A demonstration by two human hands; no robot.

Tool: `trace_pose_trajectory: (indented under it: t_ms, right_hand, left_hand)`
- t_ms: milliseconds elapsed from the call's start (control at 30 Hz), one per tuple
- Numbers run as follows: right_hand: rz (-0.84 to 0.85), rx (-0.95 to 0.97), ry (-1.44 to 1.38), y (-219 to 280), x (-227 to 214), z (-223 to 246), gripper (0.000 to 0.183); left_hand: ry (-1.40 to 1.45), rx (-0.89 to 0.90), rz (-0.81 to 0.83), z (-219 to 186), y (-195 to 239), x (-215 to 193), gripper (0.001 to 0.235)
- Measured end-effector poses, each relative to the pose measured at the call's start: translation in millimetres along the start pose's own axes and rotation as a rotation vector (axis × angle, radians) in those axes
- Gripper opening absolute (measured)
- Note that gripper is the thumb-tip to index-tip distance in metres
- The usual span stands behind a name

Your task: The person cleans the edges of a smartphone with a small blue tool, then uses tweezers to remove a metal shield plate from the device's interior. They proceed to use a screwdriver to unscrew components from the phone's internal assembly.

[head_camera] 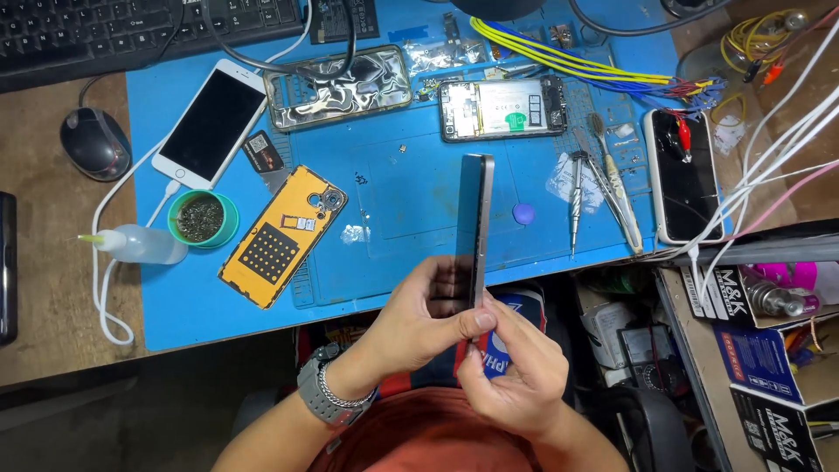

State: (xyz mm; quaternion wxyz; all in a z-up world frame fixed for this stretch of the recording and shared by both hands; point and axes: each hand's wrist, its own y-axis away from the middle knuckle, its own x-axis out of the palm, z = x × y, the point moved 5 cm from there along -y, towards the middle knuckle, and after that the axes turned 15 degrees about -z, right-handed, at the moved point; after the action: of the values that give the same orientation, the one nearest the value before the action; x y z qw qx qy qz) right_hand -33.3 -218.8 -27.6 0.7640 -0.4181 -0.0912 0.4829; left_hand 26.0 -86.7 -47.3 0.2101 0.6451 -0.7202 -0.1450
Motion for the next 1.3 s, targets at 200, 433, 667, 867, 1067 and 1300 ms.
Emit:
trace_pose_trajectory:
  t_ms: [200, 433, 667, 867, 1067, 1300]
  right_hand:
    - [-0.108, 0.030, 0.132, 7.0, 0.9, 0.7, 0.045]
    - [-0.175, 0.114, 0.181, 18.3, -1.9, -7.3, 0.037]
    - [-0.204, 0.073, 0.194, 16.0, 1.5, -4.3, 0.039]
    - [-0.175, -0.007, 0.042, 3.1, 4.4, -1.0, 0.046]
    - [-0.074, -0.046, 0.073, -3.4, 9.7, 2.3, 0.033]
    - [-0.068, -0.061, 0.042, 7.1, 9.7, -4.1, 0.034]
  left_hand:
    - [-0.049, 0.108, -0.062, -23.5, 5.0, 0.4, 0.083]
    - [-0.090, 0.102, -0.057, -28.7, 7.6, -1.1, 0.080]
    - [-0.057, 0.122, -0.026, -17.3, 1.7, 0.0, 0.080]
    - [0.088, 0.050, 0.009, 8.0, -7.8, -0.7, 0.088]
    - [0.144, 0.042, 0.073, 11.2, -4.0, -1.5, 0.065]
    - [0.330, 0.072, 0.114, 20.9, -5.7, 2.0, 0.057]
